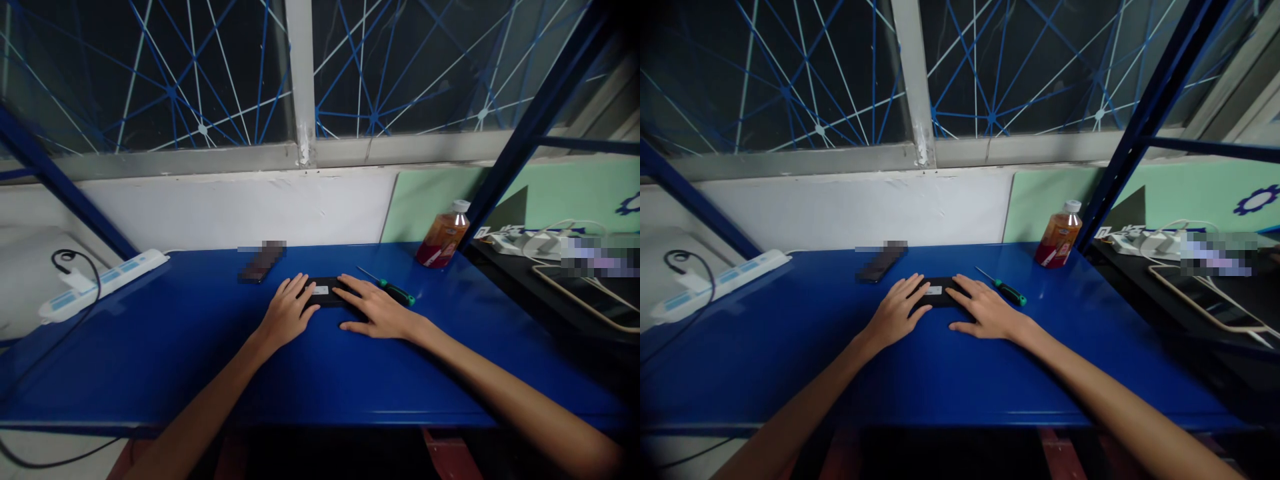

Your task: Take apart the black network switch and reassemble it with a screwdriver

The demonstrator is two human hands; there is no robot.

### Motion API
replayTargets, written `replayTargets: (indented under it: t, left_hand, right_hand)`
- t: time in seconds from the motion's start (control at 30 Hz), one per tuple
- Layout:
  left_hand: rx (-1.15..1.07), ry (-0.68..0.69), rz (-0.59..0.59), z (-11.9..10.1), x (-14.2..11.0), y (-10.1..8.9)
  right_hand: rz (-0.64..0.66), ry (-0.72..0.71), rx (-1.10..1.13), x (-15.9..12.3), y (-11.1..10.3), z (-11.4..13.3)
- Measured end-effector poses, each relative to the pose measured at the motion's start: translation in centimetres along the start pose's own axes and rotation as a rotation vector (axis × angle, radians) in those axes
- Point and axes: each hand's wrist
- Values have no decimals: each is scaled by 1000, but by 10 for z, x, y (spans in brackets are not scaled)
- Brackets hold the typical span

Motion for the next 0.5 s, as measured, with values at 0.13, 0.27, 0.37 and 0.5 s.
replayTargets:
  t: [0.13, 0.27, 0.37, 0.5]
  left_hand:
    - [53, -36, -11, -5, 1, -5]
    - [69, -3, -30, -6, 0, -4]
    - [69, 4, -45, -4, -1, -3]
    - [85, 4, -44, -3, -1, -2]
  right_hand:
    - [1, -2, 14, 1, 0, 1]
    - [6, 8, 67, 1, 0, 3]
    - [20, 17, 96, 2, -1, 5]
    - [37, 30, 115, 2, -3, 7]
Point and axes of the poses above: each hand's wrist, its own x-axis towards the middle knuckle, its own y-axis out of the palm, z = x × y, and after that the axes turned 9 degrees about y, right-handed
